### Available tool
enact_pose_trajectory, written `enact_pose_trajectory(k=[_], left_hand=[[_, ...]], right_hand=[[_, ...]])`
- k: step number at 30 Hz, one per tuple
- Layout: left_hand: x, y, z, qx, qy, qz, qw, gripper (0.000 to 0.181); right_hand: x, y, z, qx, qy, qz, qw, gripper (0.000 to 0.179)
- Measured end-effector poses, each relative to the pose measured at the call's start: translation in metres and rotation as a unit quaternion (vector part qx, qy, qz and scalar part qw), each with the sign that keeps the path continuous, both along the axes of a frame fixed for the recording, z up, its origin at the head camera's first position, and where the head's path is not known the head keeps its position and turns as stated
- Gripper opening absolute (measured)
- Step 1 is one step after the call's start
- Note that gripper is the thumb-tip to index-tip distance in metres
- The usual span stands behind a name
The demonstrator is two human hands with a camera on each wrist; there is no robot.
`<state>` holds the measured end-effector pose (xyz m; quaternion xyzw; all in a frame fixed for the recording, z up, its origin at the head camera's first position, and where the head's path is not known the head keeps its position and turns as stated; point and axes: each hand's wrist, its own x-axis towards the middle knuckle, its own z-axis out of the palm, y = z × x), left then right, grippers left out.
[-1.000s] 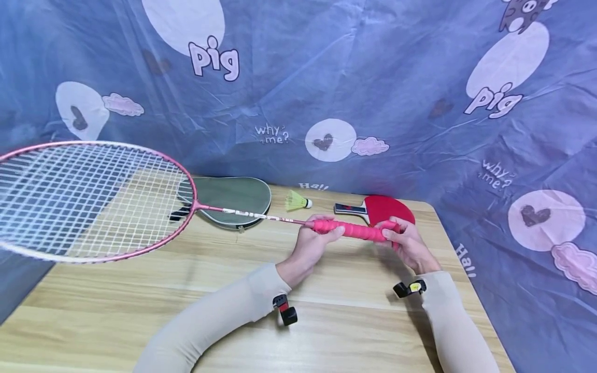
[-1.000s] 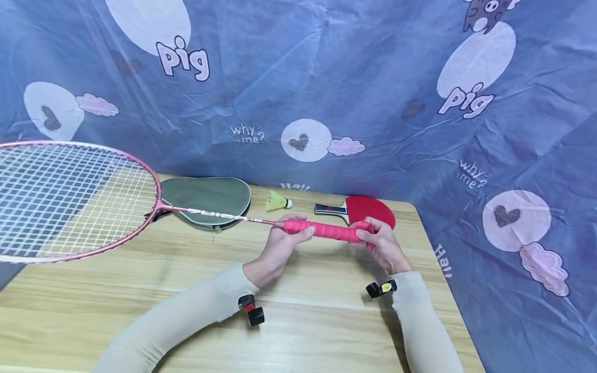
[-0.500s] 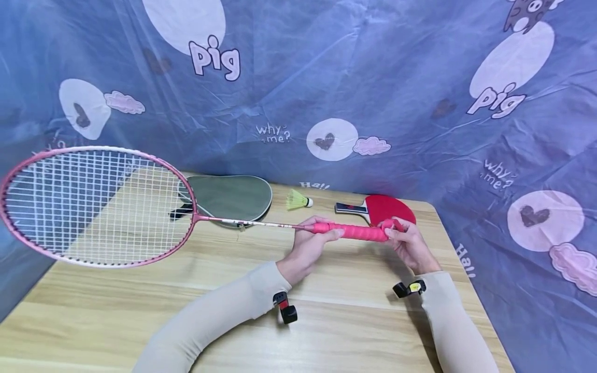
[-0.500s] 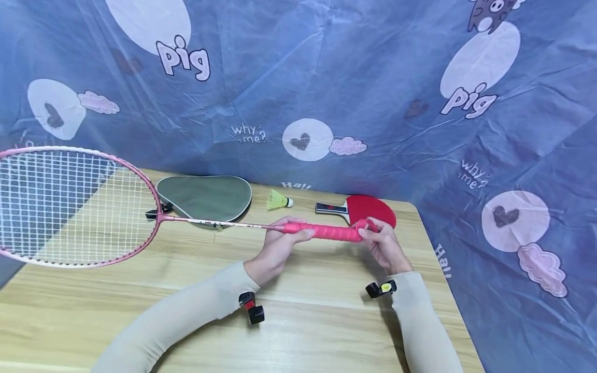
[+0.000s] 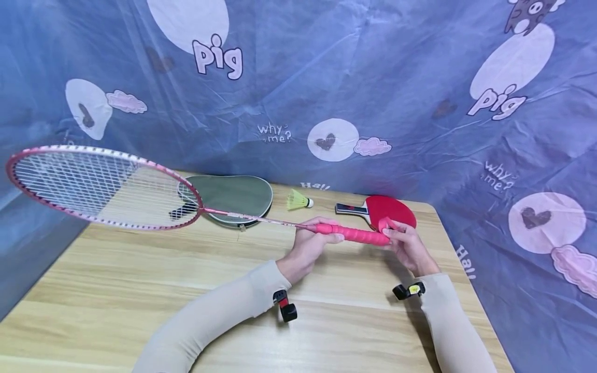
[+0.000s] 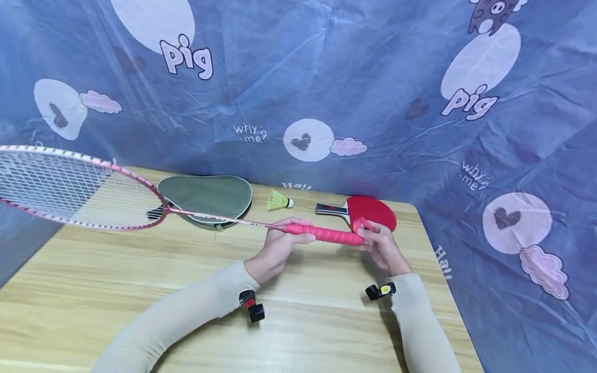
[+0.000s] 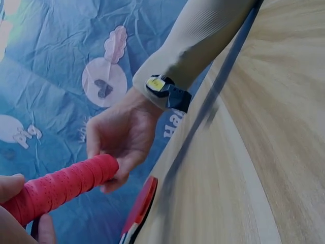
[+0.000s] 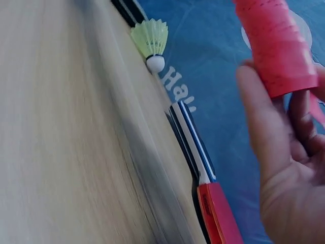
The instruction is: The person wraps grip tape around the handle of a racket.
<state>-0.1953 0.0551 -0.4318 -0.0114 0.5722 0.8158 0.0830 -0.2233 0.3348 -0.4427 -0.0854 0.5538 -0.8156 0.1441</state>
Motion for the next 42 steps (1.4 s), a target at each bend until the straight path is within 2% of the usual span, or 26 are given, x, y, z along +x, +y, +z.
enact_pose_trajectory(k=[3, 5, 9, 13, 15, 18, 22, 27, 29, 32, 36, 42], left_hand=[[-0.004, -0.001, -0.002, 0.023, -0.015, -0.009, 0.9996, 0.045], [-0.007, -0.001, -0.002, 0.046, -0.017, -0.015, 0.9987, 0.050], [-0.014, -0.002, -0.004, 0.094, -0.006, -0.014, 0.9954, 0.058], [-0.018, -0.002, -0.004, 0.126, 0.010, 0.013, 0.9919, 0.057], [-0.018, -0.001, -0.005, 0.133, 0.014, 0.033, 0.9905, 0.053], [-0.016, 0.001, -0.008, 0.100, 0.015, 0.067, 0.9927, 0.046], [-0.011, 0.003, -0.013, 0.021, 0.014, 0.092, 0.9954, 0.037], [-0.006, 0.004, -0.013, -0.021, 0.024, 0.084, 0.9960, 0.030], [-0.005, 0.002, -0.011, -0.034, 0.028, 0.077, 0.9961, 0.030], [-0.006, 0.000, -0.007, -0.042, 0.032, 0.073, 0.9960, 0.030], [-0.007, -0.002, -0.004, -0.036, 0.036, 0.073, 0.9960, 0.033], [-0.008, -0.003, -0.001, -0.015, 0.048, 0.062, 0.9968, 0.034]], right_hand=[[0.001, 0.000, 0.000, 0.033, -0.026, -0.008, 0.9991, 0.038], [0.001, -0.001, -0.001, 0.027, -0.037, -0.005, 0.9989, 0.039], [0.002, -0.005, -0.010, -0.049, -0.057, 0.033, 0.9966, 0.043], [0.006, -0.013, -0.020, -0.121, -0.062, 0.075, 0.9879, 0.048], [0.008, -0.018, -0.024, -0.134, -0.054, 0.075, 0.9867, 0.049], [0.011, -0.026, -0.028, -0.142, -0.042, 0.050, 0.9878, 0.050], [0.014, -0.030, -0.029, -0.135, -0.036, 0.004, 0.9902, 0.050], [0.017, -0.033, -0.027, -0.105, -0.020, -0.019, 0.9940, 0.048], [0.018, -0.037, -0.026, -0.088, -0.026, -0.027, 0.9954, 0.046], [0.018, -0.043, -0.026, -0.059, -0.055, -0.054, 0.9953, 0.039], [0.017, -0.049, -0.026, -0.029, -0.105, -0.095, 0.9896, 0.026], [0.017, -0.047, -0.028, -0.023, -0.143, -0.088, 0.9855, 0.021]])
